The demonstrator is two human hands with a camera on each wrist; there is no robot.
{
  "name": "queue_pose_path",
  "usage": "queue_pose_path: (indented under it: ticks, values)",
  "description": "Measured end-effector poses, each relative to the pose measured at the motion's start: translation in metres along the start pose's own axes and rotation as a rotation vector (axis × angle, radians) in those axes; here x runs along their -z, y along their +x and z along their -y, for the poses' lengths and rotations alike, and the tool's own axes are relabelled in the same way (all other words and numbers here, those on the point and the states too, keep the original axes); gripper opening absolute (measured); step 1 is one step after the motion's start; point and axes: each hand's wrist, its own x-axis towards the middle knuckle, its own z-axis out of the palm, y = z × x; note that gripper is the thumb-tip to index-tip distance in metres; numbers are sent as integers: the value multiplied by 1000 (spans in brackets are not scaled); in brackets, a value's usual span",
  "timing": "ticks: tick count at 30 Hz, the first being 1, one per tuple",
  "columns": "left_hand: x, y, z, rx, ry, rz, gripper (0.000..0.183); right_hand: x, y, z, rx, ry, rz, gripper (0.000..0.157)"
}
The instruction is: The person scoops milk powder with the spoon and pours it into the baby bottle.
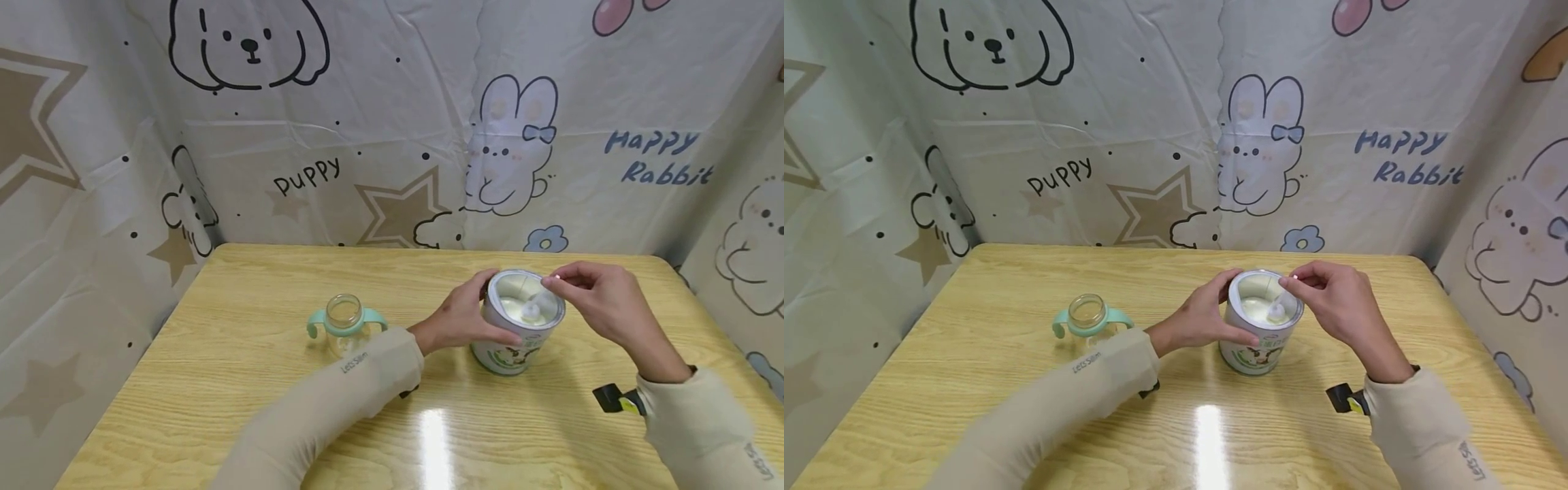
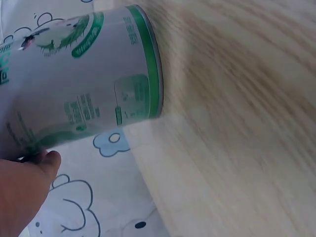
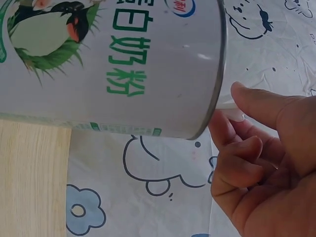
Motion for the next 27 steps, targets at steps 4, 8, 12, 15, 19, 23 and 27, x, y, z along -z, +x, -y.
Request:
queue_pose_path:
  ticks: [4,8,12,15,19,23,27]
  values:
    - [-4,2,-1,31,22,-2,105,-3,2,3,-4,11,-4,34]
    - [-4,2,-3,33,27,-1,104,-8,5,8,-19,29,11,35]
    - [-4,1,-4,40,35,6,103,-14,9,14,-32,47,46,35]
    - [-4,0,-4,47,45,6,104,-17,10,19,-14,44,71,32]
    - [-5,-1,-3,33,57,3,104,-16,9,22,36,23,110,29]
    - [-5,-1,-3,20,71,0,103,-12,8,21,54,33,166,31]
    - [-4,-1,-3,13,80,-4,103,-7,8,16,7,74,215,38]
